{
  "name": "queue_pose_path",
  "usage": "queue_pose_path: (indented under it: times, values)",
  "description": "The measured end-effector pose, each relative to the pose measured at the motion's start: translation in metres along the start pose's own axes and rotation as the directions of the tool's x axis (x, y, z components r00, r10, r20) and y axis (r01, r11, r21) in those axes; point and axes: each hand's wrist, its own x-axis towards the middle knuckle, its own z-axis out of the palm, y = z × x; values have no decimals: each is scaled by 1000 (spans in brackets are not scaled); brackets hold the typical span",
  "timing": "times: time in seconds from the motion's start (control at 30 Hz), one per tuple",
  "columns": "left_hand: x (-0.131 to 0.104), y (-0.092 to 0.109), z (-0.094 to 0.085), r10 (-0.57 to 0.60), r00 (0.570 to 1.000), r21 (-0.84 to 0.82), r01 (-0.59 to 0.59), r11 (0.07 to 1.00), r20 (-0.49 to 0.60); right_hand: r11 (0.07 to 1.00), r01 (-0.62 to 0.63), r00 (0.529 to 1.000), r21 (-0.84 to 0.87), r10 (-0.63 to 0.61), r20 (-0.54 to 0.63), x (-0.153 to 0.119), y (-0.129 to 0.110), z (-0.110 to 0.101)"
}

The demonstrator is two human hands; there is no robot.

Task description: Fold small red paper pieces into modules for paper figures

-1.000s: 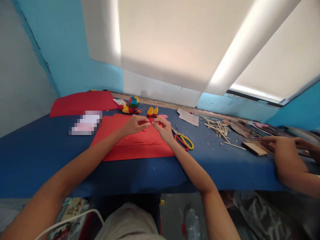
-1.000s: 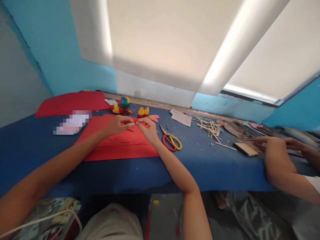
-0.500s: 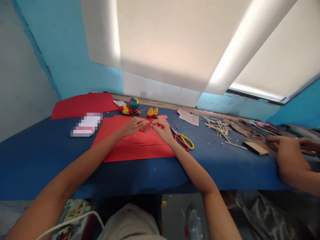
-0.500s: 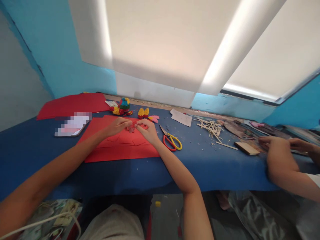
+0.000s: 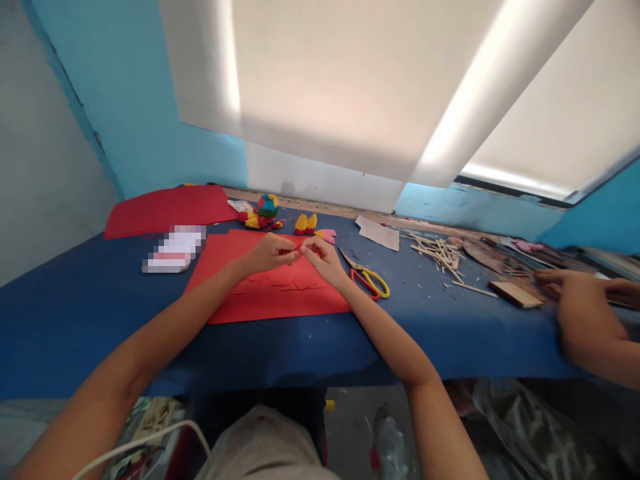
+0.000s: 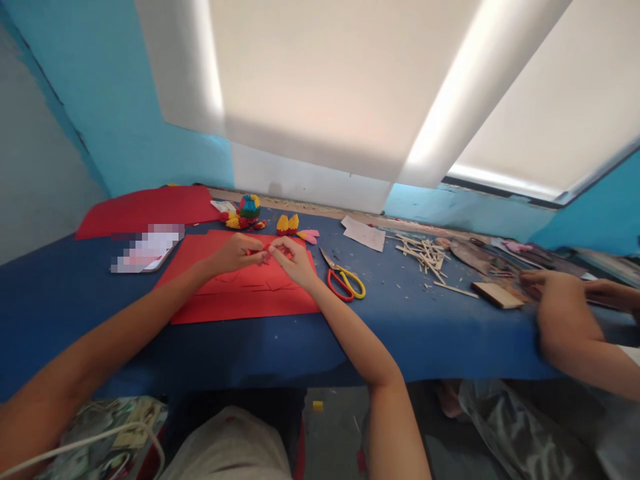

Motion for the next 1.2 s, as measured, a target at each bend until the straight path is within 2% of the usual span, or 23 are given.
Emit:
queue_pose_path:
  times: [0.1, 0.23, 0.4, 0.6, 0.83, 1.2]
  values:
    - [0, -4, 1, 4, 1000, -28, -3, 1000, 26, 1000, -7, 1000, 13, 7, -20, 0, 3, 1]
    - [1, -11, 1, -40, 994, -132, 54, 990, 105, 998, 50, 998, -40, -52, -47, 1, 7, -2]
    - [4, -12, -6, -150, 989, -245, 144, 959, -5, 984, 80, 997, -158, -79, 14, 1, 8, -5]
    - [3, -9, -12, -220, 962, -400, 268, 876, 161, 960, 152, 988, -234, -150, 26, 1, 3, -7]
    - [3, -6, -13, -271, 945, -401, 324, 857, 184, 937, 216, 976, -274, -219, 22, 0, 1, -9]
    - [3, -8, -9, -286, 947, -362, 321, 875, 149, 928, 230, 973, -294, -222, 61, 0, 2, -8]
